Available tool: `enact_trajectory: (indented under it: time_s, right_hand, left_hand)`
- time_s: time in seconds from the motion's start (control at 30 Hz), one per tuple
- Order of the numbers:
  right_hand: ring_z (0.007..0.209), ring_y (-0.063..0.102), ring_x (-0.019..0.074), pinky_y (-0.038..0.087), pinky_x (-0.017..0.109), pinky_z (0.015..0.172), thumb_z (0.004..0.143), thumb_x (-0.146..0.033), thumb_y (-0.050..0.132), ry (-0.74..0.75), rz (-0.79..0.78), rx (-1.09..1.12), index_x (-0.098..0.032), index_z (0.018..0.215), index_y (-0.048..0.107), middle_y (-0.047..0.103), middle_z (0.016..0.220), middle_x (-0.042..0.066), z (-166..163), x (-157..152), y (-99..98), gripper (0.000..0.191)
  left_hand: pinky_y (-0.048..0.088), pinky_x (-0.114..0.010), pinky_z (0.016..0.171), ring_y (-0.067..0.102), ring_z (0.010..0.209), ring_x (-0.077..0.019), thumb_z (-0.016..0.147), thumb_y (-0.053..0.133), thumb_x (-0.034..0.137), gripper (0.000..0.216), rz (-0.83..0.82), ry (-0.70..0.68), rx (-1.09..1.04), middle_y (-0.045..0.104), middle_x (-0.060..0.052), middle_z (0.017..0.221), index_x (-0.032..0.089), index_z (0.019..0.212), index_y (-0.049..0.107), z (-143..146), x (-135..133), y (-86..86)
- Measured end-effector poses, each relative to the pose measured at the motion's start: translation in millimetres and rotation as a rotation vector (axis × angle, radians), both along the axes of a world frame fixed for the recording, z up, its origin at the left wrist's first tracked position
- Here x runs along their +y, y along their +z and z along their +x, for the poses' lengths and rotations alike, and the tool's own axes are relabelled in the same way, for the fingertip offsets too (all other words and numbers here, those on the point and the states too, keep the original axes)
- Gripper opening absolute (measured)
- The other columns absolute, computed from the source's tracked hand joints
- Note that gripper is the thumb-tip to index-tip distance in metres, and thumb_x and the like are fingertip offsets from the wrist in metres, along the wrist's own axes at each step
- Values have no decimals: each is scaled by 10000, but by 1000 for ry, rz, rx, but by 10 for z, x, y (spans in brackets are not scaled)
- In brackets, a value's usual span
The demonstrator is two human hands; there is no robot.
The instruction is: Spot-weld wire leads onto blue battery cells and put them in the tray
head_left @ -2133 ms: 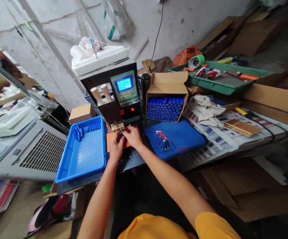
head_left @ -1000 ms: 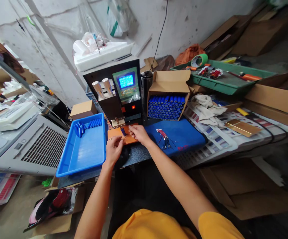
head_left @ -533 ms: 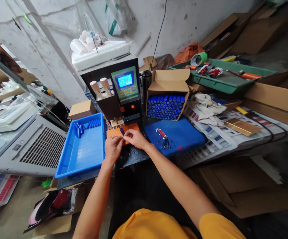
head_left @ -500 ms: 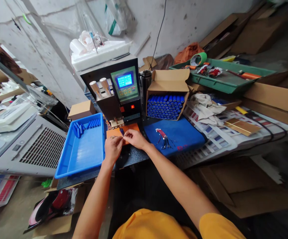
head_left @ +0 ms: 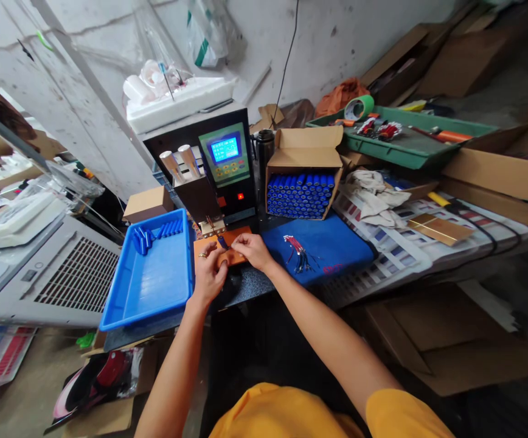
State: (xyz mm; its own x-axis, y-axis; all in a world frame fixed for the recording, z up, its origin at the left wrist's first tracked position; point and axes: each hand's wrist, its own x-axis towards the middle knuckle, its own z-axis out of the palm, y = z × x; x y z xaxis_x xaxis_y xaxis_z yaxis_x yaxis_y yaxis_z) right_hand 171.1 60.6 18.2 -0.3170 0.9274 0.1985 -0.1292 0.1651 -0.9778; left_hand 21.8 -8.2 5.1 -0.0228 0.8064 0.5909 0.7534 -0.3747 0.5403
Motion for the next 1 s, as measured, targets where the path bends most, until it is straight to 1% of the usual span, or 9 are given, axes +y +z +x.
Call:
enact_trajectory:
  time_s: [0.1,0.3,0.37,0.5,0.6,0.67,0.7,0.87,1.0]
  right_hand:
    - [468,413,82,317,215,466,678,-335,629,-8,-96,62,-170,617,579,494,503,-45,16,12,32,183]
    - [422,392,66,275,202,417,667,-391,649,-37,-206,123,-177,599,547,489,491,-46,28,28,60,247]
    - [424,388,64,268,198,411,666,-407,652,-56,-216,119,-177,580,535,481,483,-46,24,29,64,272]
    - [433,378,64,266,195,415,668,-408,657,-81,-214,111,-176,568,528,462,477,-49,14,22,71,284]
    - [447,387,67,276,201,431,681,-410,645,-95,-200,116,-178,555,515,466,492,-44,5,23,70,294]
    - [458,396,72,286,206,445,687,-405,639,-107,-190,122,-180,553,513,476,503,-41,-3,30,63,290]
    - [462,398,74,289,208,451,687,-400,636,-111,-186,123,-181,552,513,479,505,-40,-9,35,58,285]
    - [468,396,80,301,217,474,693,-376,616,-141,-173,107,-184,529,502,473,495,-40,-52,68,38,277]
    - [465,390,83,311,222,482,695,-362,594,-170,-149,79,-188,524,488,454,476,-48,-119,81,54,265]
  left_hand:
    - [485,-391,931,573,1098,-227,863,527,206,361,-89,-85,1,561,-125,1227,206,1219,585,17,77,-30]
    - [491,-344,774,586,801,-185,826,596,256,465,-181,-36,-57,615,-75,923,178,1282,553,47,179,-70]
    - [486,-327,739,583,755,-177,846,568,269,421,-205,-44,-106,620,-64,874,176,1257,573,42,186,-80]
    - [489,-315,772,626,831,-185,893,514,321,351,-246,-87,-234,667,-76,949,178,1204,595,12,219,-64]
    - [470,-291,716,598,756,-170,859,572,368,240,-249,-17,-233,641,-47,810,167,957,657,-19,270,-34]
    - [439,-266,645,554,672,-148,833,599,386,227,-259,10,-249,587,-19,702,165,795,636,-37,305,-24]
    - [427,-258,620,539,645,-139,828,602,390,234,-277,3,-276,572,-8,676,165,766,624,-43,319,-23]
    - [433,-241,619,561,657,-129,809,607,372,226,-351,-18,-435,627,-2,726,162,883,646,-43,344,-38]
    - [437,-241,619,560,649,-125,798,610,366,222,-338,-2,-446,638,-1,732,164,884,647,-15,340,-42]
